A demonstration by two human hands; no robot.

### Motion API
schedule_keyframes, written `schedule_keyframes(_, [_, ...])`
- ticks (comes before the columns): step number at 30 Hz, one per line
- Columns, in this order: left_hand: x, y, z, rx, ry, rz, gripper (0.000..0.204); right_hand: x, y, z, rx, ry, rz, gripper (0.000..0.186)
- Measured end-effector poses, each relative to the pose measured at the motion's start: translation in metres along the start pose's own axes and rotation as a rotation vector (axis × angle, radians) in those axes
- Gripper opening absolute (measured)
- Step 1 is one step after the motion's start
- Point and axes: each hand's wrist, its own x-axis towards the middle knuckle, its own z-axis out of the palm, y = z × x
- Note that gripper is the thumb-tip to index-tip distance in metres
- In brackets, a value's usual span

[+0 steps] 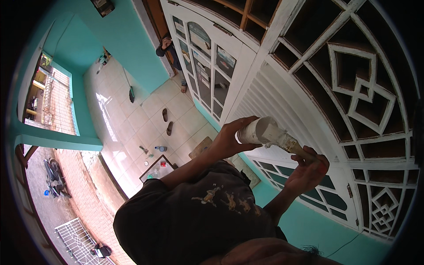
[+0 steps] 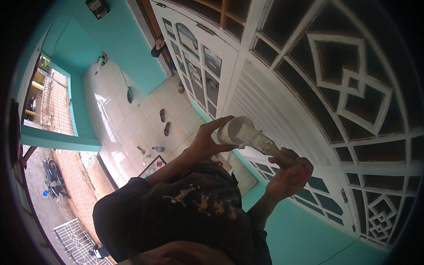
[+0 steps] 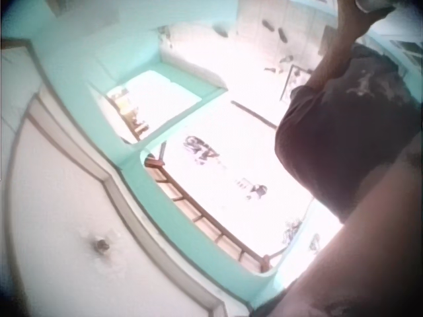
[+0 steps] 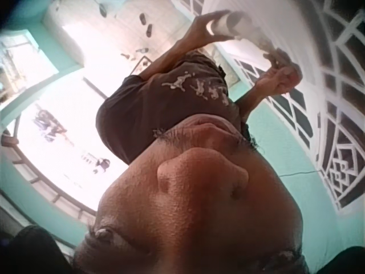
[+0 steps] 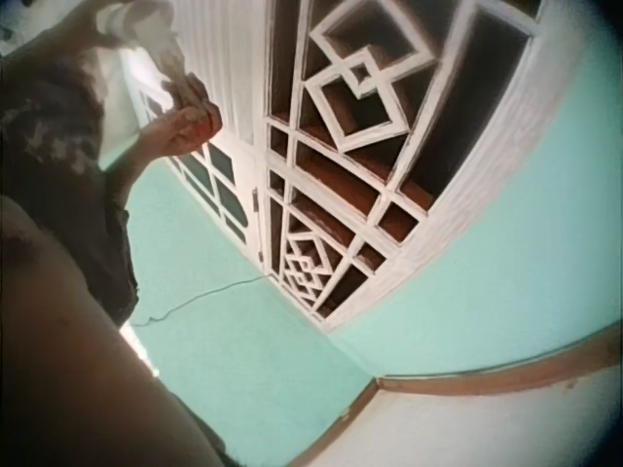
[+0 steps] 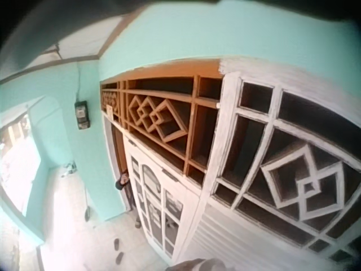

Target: The person paints a white decorative wooden ceiling panel using a paintbrush and a small paint container. They repeatedly dip the brush into the container and apply white paint to the intricate geometric patterns of the ceiling.

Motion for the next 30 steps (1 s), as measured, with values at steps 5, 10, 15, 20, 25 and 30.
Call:
schedule_keyframes(5, [0.002, 0.005, -0.003, 0.077, 0.03, 0.034, 0.07, 0.004, -0.001, 0.006, 0.036, -0.008, 0.013, 0.032])
schedule_keyframes(10, [0.003, -0.004, -0.004, 0.159, 0.032, 0.052, 0.074, 0.006, -0.008, 0.005, 0.086, -0.124, -0.061, 0.028])
schedule_keyframes(15, [0.006, -0.009, -0.004, 0.136, 0.045, 0.071, 0.075, 0.007, -0.008, 0.004, 0.045, -0.091, -0.058, 0.029])
schedule_keyframes(20, [0.006, -0.009, -0.003, 0.129, 0.035, 0.043, 0.076, 0.004, -0.008, 0.001, 0.054, -0.062, -0.035, 0.032])
schedule_keyframes(25, [0.005, -0.01, -0.003, 0.145, 0.037, 0.036, 0.076, 0.006, -0.006, 0.002, 0.072, -0.064, -0.019, 0.036])
schedule_keyframes(30, [0.006, -0.01, -0.004, 0.139, 0.033, 0.044, 0.076, 0.006, -0.006, 0.005, 0.1, -0.042, -0.013, 0.039])
